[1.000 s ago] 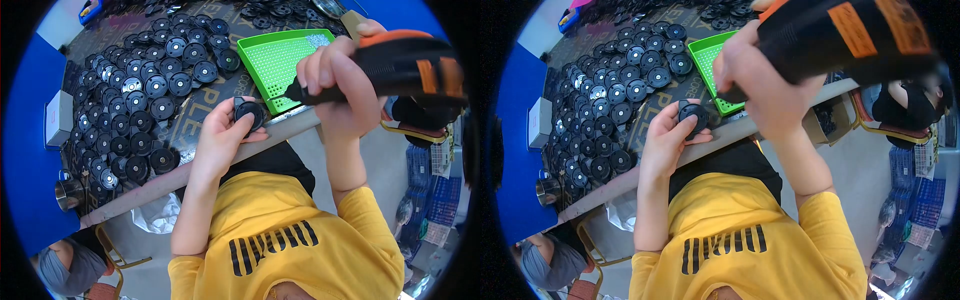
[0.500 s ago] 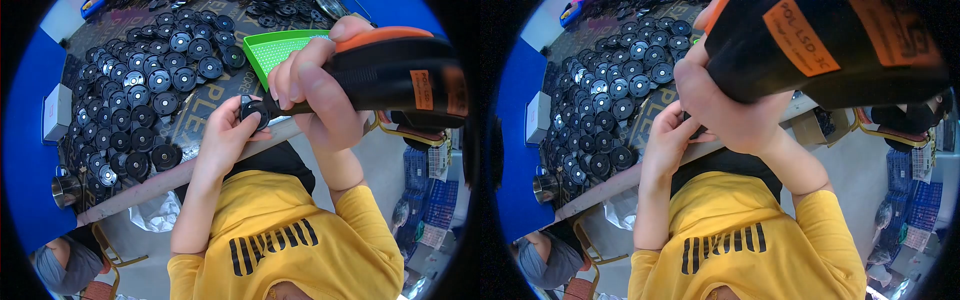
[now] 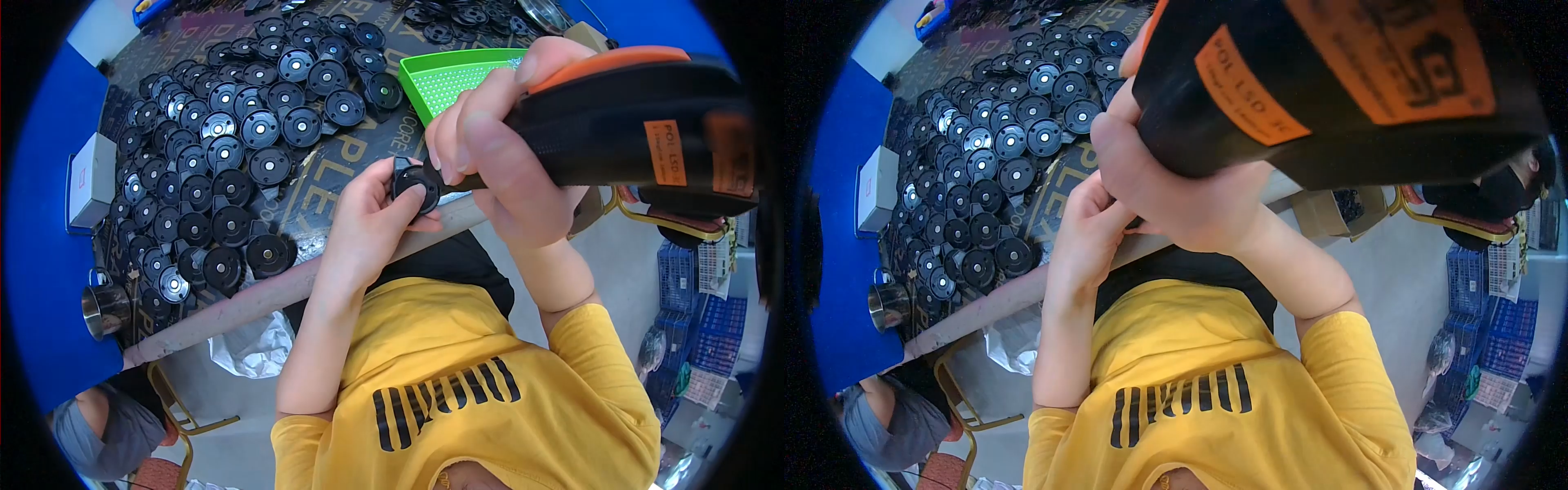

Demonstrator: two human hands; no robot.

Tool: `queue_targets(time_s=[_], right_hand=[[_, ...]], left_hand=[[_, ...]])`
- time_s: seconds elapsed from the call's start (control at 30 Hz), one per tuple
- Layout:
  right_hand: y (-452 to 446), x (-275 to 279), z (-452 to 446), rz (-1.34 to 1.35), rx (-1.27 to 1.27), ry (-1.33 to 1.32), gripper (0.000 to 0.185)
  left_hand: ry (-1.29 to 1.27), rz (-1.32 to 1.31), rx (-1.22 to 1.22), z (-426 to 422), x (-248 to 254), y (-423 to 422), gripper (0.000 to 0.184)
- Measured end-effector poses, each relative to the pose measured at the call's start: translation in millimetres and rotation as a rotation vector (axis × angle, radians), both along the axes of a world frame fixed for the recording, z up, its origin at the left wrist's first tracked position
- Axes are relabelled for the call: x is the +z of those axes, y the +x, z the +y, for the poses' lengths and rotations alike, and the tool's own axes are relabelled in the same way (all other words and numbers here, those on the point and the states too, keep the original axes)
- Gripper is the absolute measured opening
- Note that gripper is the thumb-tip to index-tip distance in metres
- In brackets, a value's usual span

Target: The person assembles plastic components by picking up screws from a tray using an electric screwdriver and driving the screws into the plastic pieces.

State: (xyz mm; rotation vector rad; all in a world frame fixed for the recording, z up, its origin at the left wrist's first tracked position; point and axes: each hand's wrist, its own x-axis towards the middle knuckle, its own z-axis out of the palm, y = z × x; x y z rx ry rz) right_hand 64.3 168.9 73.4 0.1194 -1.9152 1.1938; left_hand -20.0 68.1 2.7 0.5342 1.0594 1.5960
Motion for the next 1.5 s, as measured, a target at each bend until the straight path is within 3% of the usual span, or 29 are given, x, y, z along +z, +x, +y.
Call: queue_targets(time_s=[0.3,0.37,0.57,0.63,0.73,0.93,1.5], right_hand=[[-7.5,-7.1,-1.6,0.025,0.015,0.034,0.034],[-10.4,-11.8,-6.4,0.146,-0.078,-0.3,0.027],[-8.0,-13.3,-5.1,0.187,-0.019,-0.294,0.033],[-8.0,-0.6,-9.0,0.305,0.126,-0.474,0.025],[3.8,10.0,11.9,0.303,-0.005,-0.319,0.018],[10.5,-12.6,53.0,0.199,-0.167,-0.151,0.031],[1.5,-20.4,54.4,0.163,-0.244,-0.2,0.03]], left_hand=[[-0.029,0.029,0.014,1.2,-0.9,-1.3,0.015],[-0.088,0.03,0.005,1.8,-0.3,-1.1,0.015],[-0.043,0.02,0.02,1.7,-2.4,-1.4,0.015],[-0.038,-0.008,0.05,1.9,-1.9,-0.3,0.014],[-0.026,-0.073,0.105,2.3,-2.3,-1.6,0.015],[0.001,-0.175,0.145,2.5,-1.0,-3.4,0.016],[-0.022,-0.196,0.097,-0.2,5.2,-4.0,0.017]])
